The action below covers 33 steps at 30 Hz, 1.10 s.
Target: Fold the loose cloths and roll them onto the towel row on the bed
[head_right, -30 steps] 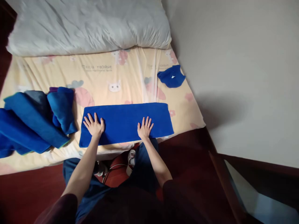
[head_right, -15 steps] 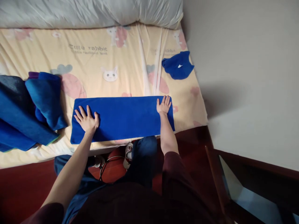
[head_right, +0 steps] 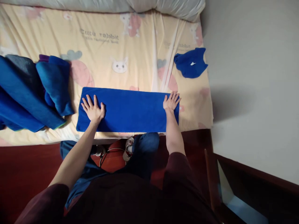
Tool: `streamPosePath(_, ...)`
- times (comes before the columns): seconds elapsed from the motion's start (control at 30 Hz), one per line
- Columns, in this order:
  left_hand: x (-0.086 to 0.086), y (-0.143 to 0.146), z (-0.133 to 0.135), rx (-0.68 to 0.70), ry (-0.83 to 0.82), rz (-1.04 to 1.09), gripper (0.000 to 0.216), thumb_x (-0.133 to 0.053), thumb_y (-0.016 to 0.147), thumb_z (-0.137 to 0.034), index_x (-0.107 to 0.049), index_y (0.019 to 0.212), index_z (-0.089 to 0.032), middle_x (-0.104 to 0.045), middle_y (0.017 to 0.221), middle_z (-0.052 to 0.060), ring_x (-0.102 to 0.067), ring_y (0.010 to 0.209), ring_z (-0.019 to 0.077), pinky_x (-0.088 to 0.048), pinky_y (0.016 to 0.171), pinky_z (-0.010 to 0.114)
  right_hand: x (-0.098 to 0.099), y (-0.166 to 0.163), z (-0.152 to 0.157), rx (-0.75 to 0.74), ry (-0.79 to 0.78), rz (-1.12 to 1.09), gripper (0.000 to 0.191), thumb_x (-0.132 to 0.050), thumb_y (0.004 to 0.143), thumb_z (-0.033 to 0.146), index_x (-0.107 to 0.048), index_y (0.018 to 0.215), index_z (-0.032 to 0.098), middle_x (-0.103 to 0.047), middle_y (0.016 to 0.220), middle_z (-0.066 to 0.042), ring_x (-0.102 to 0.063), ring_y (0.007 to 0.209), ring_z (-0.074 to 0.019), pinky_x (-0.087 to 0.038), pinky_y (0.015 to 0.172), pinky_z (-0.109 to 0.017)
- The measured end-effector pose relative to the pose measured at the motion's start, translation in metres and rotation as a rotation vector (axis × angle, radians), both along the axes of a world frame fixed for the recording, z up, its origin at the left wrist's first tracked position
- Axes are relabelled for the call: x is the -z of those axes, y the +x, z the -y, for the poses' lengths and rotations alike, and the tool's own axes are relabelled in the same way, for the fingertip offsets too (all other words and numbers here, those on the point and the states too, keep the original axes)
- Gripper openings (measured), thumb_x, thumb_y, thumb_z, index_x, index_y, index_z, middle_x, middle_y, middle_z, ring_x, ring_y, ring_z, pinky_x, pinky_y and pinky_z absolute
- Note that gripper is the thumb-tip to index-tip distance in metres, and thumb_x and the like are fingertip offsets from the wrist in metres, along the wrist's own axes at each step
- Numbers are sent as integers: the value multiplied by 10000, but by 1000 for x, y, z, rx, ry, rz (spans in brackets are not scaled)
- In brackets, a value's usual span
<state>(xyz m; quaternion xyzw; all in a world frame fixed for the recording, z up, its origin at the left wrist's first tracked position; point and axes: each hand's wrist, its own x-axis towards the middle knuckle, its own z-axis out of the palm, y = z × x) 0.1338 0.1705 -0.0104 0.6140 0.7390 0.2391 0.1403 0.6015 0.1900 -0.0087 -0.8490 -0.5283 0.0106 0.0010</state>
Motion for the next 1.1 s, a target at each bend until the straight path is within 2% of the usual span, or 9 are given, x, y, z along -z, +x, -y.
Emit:
streamPosePath(0.13, -8, -23, 23, 123, -37, 18, 679, -479, 987, -457, -392, 1591, -159, -146, 1726, 110, -5, 1600, 346, 12, 1283, 600, -14, -16, 65, -175, 85, 12, 693, -161, 1068, 466, -196, 1644, 82, -147, 1717, -177, -104, 1597, -299, -158, 1260, -610)
streamPosePath(0.23, -11, -53, 61, 183, -55, -29, 653, -448, 999, -453, -408, 1583, -165, -171, 1721, 105, -81, 1600, 318, -48, 1297, 547, -6, -4, 126, -130, 68, -38, 684, -145, 1069, 478, -228, 1642, 115, -182, 1713, -163, -144, 1593, -287, -197, 1257, -594)
streamPosePath(0.33, -11, -77, 91, 131, -60, -69, 643, -420, 999, -410, -407, 1581, -138, -217, 1709, 116, -142, 1592, 304, -79, 1304, 521, 9, 13, 164, -45, 46, -60, 664, -144, 1068, 462, -239, 1644, 147, -210, 1708, -154, -158, 1592, -288, -214, 1243, -616)
streamPosePath(0.5, -6, -79, 96, 43, -117, -92, 677, -456, 948, -346, -397, 1586, -127, -257, 1697, 110, -177, 1583, 318, -101, 1303, 553, 20, 21, 171, -7, 82, -55, 633, -158, 1063, 416, -224, 1654, 198, -213, 1709, -133, -166, 1592, -297, -196, 1233, -655)
streamPosePath(0.73, -4, -78, 93, 51, -118, -122, 680, -450, 935, -297, -388, 1582, -99, -246, 1698, 135, -173, 1583, 311, -100, 1302, 534, 19, 19, 170, 0, 94, -48, 632, -161, 1055, 389, -229, 1654, 196, -219, 1709, -123, -174, 1588, -304, -191, 1237, -646)
streamPosePath(0.87, -5, -78, 94, 73, -74, -104, 654, -435, 941, -303, -421, 1556, -79, -293, 1678, 151, -200, 1575, 302, -95, 1294, 519, 13, 17, 167, 28, 72, -103, 637, -189, 1044, 376, -236, 1647, 178, -204, 1715, -115, -140, 1593, -263, -159, 1256, -612)
streamPosePath(1.0, -23, -76, 102, 89, -36, -58, 633, -434, 939, -306, -453, 1529, -77, -300, 1671, 174, -191, 1578, 300, -118, 1290, 511, -15, -17, 165, 129, 95, -162, 655, -245, 1021, 376, -294, 1617, 110, -204, 1704, -174, -113, 1592, -299, -102, 1242, -667)
streamPosePath(1.1, -43, -76, 139, 129, -15, -39, 595, -450, 936, -284, -481, 1499, -92, -265, 1684, 170, -161, 1586, 292, -159, 1284, 502, -40, -76, 189, 183, 266, -241, 654, -261, 1015, 389, -356, 1576, 66, -227, 1687, -213, -142, 1584, -329, -142, 1240, -662)
